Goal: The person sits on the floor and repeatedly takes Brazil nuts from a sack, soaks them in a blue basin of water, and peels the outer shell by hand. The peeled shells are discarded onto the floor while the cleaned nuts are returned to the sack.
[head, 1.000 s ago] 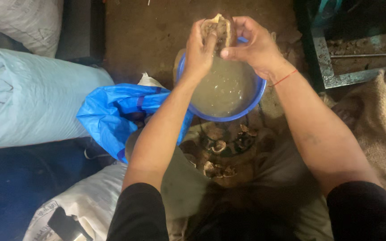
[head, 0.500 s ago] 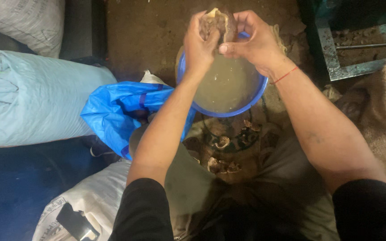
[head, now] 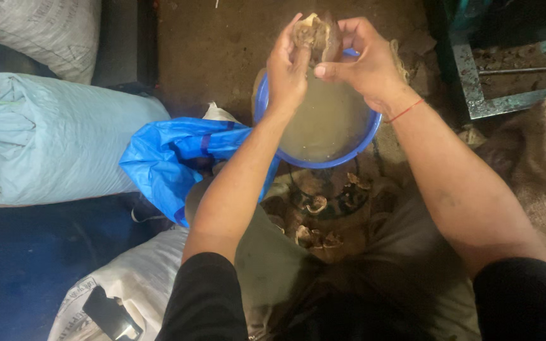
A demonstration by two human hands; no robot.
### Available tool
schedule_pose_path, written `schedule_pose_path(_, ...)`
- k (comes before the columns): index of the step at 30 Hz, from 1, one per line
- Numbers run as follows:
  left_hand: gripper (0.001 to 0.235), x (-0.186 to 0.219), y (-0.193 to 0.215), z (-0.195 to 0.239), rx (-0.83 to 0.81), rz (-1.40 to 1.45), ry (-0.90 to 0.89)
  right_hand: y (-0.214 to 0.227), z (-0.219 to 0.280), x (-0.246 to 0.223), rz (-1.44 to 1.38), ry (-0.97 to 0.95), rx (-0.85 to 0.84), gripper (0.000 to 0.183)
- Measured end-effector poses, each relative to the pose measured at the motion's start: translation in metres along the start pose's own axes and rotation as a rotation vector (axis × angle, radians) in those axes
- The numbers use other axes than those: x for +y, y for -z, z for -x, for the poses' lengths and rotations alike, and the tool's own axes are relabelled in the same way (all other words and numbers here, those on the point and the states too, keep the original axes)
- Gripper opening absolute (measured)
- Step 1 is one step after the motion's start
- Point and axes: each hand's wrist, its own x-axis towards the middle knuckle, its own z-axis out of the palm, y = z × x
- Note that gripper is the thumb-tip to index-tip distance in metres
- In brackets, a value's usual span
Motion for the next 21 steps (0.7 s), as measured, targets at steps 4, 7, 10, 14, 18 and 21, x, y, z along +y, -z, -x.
schedule_pose_path(4,0.037,0.0,0.002,-0.006,0.055,-0.106,0.081,-0.007,0.002,-0.003,-0.063,0.045,-0.022,0.063)
schedule_pose_path(7,0.033,-0.002,0.003,-0.009,0.075,-0.111,0.107,-0.01,0.004,-0.003,-0.098,-0.023,-0.01,0.059)
schedule_pose_path(10,0.035,-0.004,0.002,-0.01,0.029,-0.017,0.038,-0.008,0.005,-0.006,-0.084,-0.038,0.012,0.057)
schedule_pose_path(14,0.033,0.0,0.005,-0.009,0.019,0.027,0.071,-0.008,0.006,-0.011,-0.058,-0.077,0.003,0.055)
schedule_pose_path(18,0.026,0.006,0.008,-0.012,0.046,-0.001,0.259,-0.01,0.008,-0.017,-0.066,-0.105,0.01,0.05)
schedule_pose_path(21,0.026,0.01,0.005,-0.013,0.046,-0.014,0.184,-0.009,0.01,-0.021,-0.085,-0.1,0.012,0.049)
